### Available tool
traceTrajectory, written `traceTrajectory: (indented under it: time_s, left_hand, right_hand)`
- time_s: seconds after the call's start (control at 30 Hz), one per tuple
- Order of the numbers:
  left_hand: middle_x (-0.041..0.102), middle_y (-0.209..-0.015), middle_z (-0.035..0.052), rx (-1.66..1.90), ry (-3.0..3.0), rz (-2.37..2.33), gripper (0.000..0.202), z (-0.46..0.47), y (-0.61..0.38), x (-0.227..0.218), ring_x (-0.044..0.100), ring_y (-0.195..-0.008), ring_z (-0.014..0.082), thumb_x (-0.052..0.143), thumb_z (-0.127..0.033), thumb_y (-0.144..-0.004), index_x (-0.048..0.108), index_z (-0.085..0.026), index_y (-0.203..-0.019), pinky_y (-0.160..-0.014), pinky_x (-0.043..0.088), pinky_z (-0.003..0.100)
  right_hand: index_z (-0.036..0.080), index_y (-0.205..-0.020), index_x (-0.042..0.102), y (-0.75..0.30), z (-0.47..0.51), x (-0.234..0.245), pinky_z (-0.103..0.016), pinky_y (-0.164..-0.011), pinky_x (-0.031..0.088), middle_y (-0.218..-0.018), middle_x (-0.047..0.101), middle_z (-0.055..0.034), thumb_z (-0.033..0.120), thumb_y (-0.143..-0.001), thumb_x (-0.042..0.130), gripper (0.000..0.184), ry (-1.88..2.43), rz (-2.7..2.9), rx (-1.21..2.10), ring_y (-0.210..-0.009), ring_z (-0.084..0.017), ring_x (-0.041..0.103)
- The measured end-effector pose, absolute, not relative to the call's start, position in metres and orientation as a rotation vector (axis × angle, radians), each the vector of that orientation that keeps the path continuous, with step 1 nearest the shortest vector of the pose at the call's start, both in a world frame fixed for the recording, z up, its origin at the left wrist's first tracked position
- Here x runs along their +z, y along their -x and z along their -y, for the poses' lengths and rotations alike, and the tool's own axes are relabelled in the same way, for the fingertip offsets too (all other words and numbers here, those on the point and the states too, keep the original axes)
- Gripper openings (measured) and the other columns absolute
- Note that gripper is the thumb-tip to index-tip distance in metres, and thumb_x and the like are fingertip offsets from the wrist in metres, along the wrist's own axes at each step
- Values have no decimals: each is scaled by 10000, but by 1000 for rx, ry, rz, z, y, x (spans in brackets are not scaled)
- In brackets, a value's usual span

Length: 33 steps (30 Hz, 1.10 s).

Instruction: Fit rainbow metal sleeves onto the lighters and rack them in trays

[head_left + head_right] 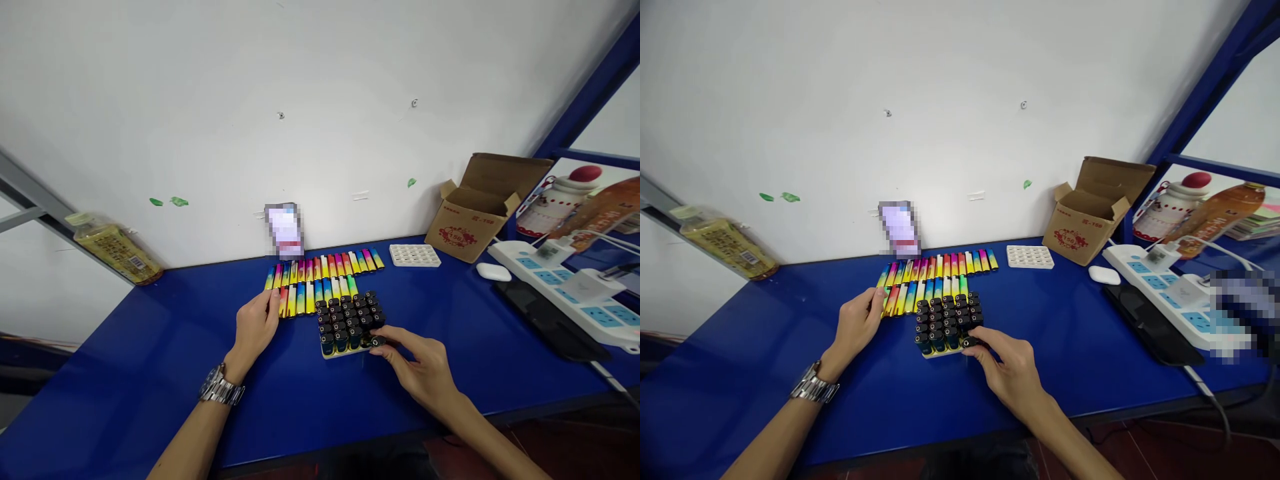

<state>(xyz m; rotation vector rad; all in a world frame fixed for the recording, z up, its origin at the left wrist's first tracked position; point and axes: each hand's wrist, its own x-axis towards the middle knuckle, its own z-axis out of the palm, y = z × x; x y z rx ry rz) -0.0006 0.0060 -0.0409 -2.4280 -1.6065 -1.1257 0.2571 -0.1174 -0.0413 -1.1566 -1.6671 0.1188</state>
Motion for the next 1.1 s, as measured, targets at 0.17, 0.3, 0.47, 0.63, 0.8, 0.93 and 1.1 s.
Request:
traceTrajectory:
  time_s: [0.17, 0.3, 0.47, 0.63, 0.8, 0.93, 1.1]
  left_hand:
    - [426, -488, -30, -1128, 2423, 1603, 355, -6, 0, -40, 366, -438, 86, 358, -308, -919, 452, -179, -603, -481, 254, 225]
    - [396, -485, -37, -1128, 2425, 1617, 357, -6, 0, -41, 350, -439, 86, 352, -317, -920, 434, -182, -600, -485, 247, 227]
    - [381, -488, -41, -1134, 2431, 1626, 348, -7, 0, -41, 348, -443, 83, 358, -314, -917, 423, -180, -602, -484, 241, 223]
    - [396, -487, -38, -1132, 2420, 1622, 351, -7, 0, -41, 358, -443, 85, 358, -320, -917, 444, -178, -608, -488, 251, 224]
    - [435, -495, -29, -1124, 2431, 1649, 359, -6, 1, -41, 389, -450, 90, 346, -327, -926, 492, -172, -637, -483, 258, 225]
    - [422, -489, -34, -1124, 2424, 1633, 357, -7, 1, -41, 376, -443, 87, 350, -320, -924, 471, -176, -621, -479, 255, 225]
    - [381, -472, -45, -1137, 2431, 1604, 371, -9, 2, -41, 346, -425, 81, 354, -321, -924, 432, -181, -590, -472, 248, 224]
  right_hand:
    - [211, -975, 649, -256, 118, -42, -212, -516, 550, -742, 734, -27, 211, -884, 580, 114, 1130, 1709, -17, -605, -165, 702]
    - [218, -1015, 632, -265, 116, -42, -229, -508, 549, -744, 730, -33, 192, -915, 504, 165, 1153, 1783, 32, -596, -172, 700]
    - [197, -1004, 626, -269, 113, -37, -217, -456, 486, -671, 706, -25, 244, -946, 464, 179, 1220, 1876, 54, -520, -150, 665]
    - [182, -680, 606, -271, 110, -24, -212, -413, 358, -532, 591, 4, 429, -913, 514, 352, 1292, 1943, 91, -429, -99, 514]
    - [183, -522, 496, -290, 85, -11, -230, -424, 284, -397, 426, 36, 438, -943, 418, 498, 1392, 1700, 211, -370, -80, 390]
    - [190, -581, 497, -295, 37, -11, -253, -480, 270, -488, 505, 13, 431, -926, 407, 431, 1707, 1788, 303, -454, -113, 442]
    - [204, -631, 532, -283, -4, -22, -260, -515, 276, -655, 617, -33, 477, -839, 520, 343, 2041, 1928, 399, -603, -169, 534]
